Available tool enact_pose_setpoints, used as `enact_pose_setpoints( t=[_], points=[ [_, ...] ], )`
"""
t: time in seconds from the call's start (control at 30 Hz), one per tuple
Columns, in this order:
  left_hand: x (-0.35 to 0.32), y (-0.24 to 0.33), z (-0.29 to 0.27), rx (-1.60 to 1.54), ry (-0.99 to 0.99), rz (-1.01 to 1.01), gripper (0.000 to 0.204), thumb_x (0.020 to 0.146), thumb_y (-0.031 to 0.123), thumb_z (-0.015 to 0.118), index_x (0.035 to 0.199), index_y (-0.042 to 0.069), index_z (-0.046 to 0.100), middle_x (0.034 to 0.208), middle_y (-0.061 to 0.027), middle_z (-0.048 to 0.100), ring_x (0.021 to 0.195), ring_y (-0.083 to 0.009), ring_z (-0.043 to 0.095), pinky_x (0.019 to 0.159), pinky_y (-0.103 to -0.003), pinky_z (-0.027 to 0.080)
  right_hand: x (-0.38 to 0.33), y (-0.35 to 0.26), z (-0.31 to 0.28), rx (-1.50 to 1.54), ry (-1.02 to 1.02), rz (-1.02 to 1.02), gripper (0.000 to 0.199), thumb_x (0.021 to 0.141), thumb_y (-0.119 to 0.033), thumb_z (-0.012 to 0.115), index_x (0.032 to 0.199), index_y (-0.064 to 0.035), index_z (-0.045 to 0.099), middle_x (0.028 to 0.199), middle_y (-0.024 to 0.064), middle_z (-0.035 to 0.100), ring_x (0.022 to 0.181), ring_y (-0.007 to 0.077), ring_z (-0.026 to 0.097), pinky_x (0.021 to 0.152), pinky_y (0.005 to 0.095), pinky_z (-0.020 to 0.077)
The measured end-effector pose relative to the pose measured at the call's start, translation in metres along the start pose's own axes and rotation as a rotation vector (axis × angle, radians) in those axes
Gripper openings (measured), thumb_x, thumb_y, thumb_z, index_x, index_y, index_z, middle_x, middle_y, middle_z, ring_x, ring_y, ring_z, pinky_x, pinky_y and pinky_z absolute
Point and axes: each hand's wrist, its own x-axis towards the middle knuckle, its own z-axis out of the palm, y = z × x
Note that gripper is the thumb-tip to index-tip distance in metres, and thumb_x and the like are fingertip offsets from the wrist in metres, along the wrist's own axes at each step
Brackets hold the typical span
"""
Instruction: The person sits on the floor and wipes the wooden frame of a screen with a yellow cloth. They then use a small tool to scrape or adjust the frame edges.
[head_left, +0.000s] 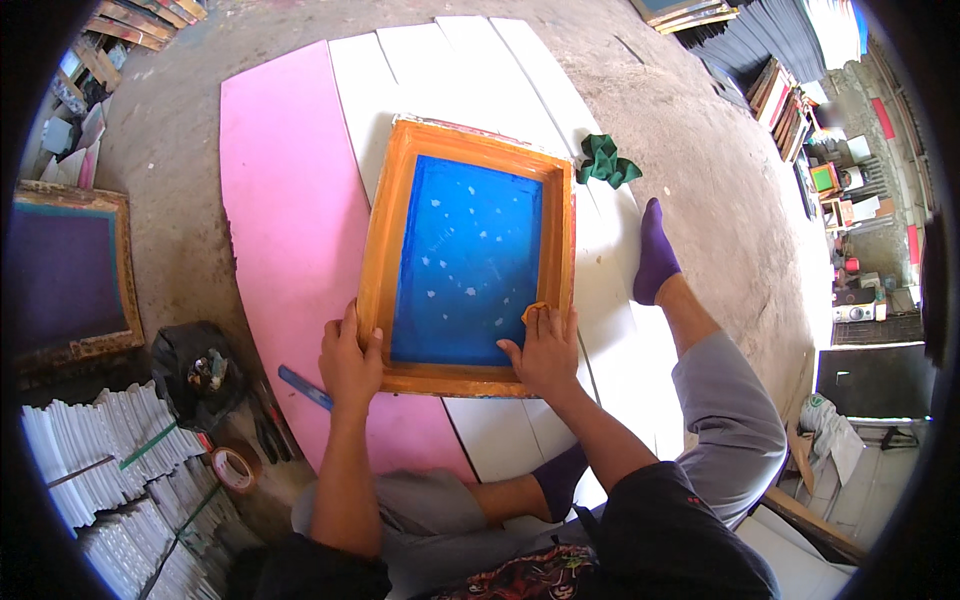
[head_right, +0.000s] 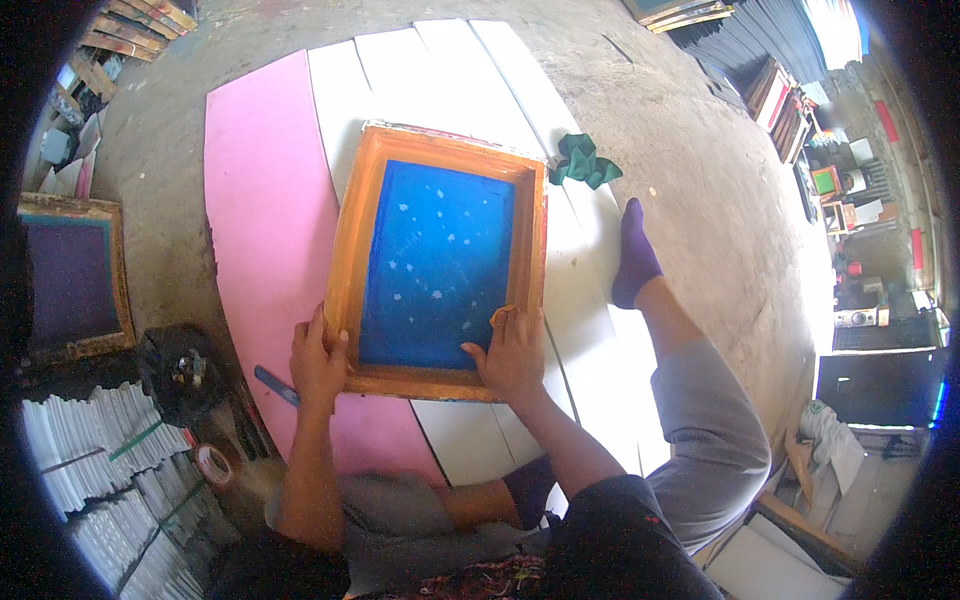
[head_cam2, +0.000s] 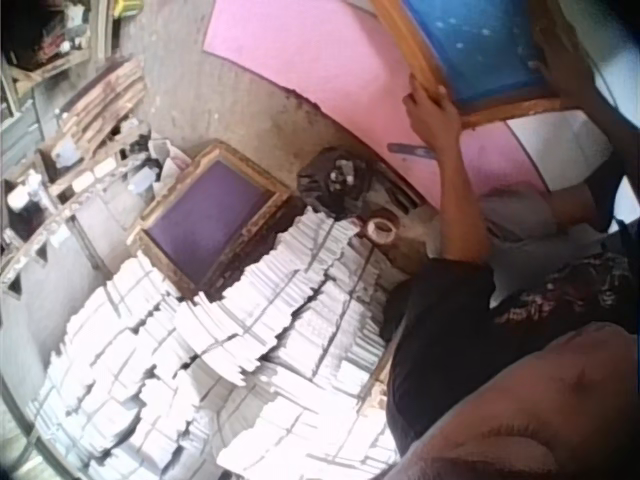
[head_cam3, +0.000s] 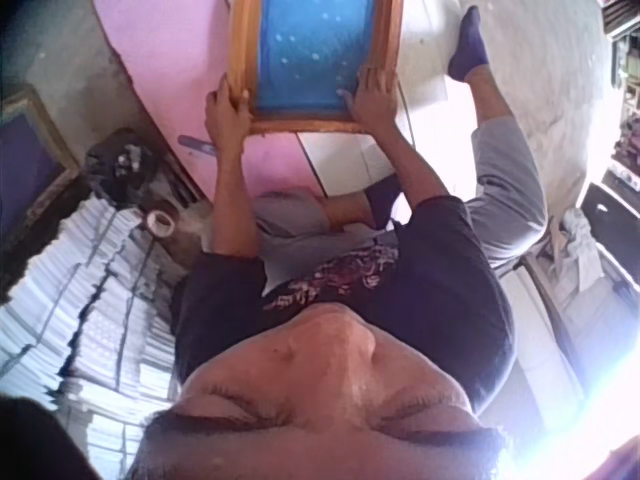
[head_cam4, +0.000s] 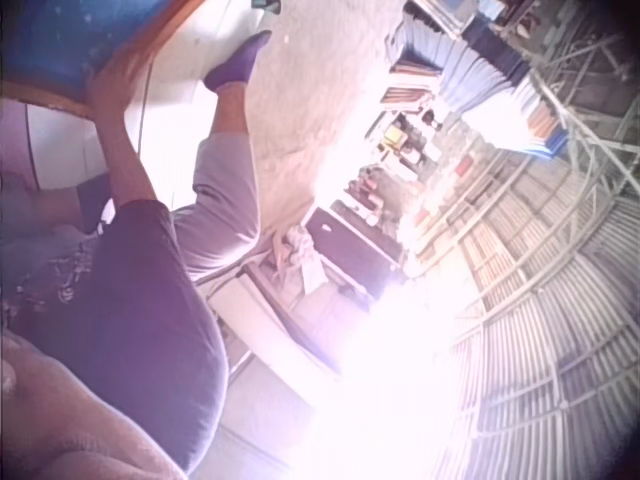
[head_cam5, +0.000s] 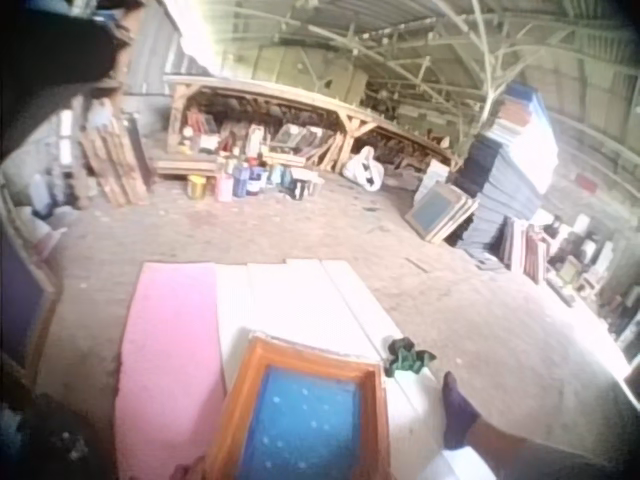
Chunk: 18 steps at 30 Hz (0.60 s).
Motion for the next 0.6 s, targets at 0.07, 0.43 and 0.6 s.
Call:
enact_pose_setpoints(
  t=[0.07, 0.43, 0.6],
  points=[
    [0.001, 0.005, -0.003, -0.020, -0.024, -0.008, 0.060, 0.094, 0.026, 0.072, 0.151, 0.017, 0.055, 0.113, -0.0190, 0.061, 0.104, -0.0408, 0.065, 0.086, -0.052, 0.054, -0.004, 0.005, 0.001, 0.010, 0.004, 0.018, 0.074, 0.103, -0.061, 0.050, 0.135, 0.0049, 0.061, 0.135, 0.0206, 0.062, 0.143, 0.0358, 0.046, 0.125, 0.0647, 0.0220],
    [0.002, 0.005, 0.002, 0.025, -0.026, 0.009, 0.059, 0.096, 0.029, 0.071, 0.152, 0.020, 0.055, 0.114, -0.0165, 0.063, 0.106, -0.0376, 0.065, 0.087, -0.051, 0.053, 0.017, 0.050, 0.003, -0.350, -0.189, -0.286, 0.027, 0.091, -0.018, 0.062, 0.106, -0.0042, 0.080, 0.112, 0.0112, 0.075, 0.128, 0.0294, 0.056, 0.127, 0.0524, 0.0264],
    [0.002, 0.002, 0.004, 0.065, -0.010, 0.015, 0.058, 0.096, 0.032, 0.072, 0.151, 0.021, 0.056, 0.114, -0.0155, 0.064, 0.106, -0.0355, 0.066, 0.086, -0.052, 0.052, -0.034, 0.024, -0.024, -0.272, -0.259, -0.416, 0.024, 0.091, -0.018, 0.062, 0.098, -0.0072, 0.082, 0.096, 0.0074, 0.077, 0.114, 0.0274, 0.062, 0.118, 0.0508, 0.0338]
  ],
)
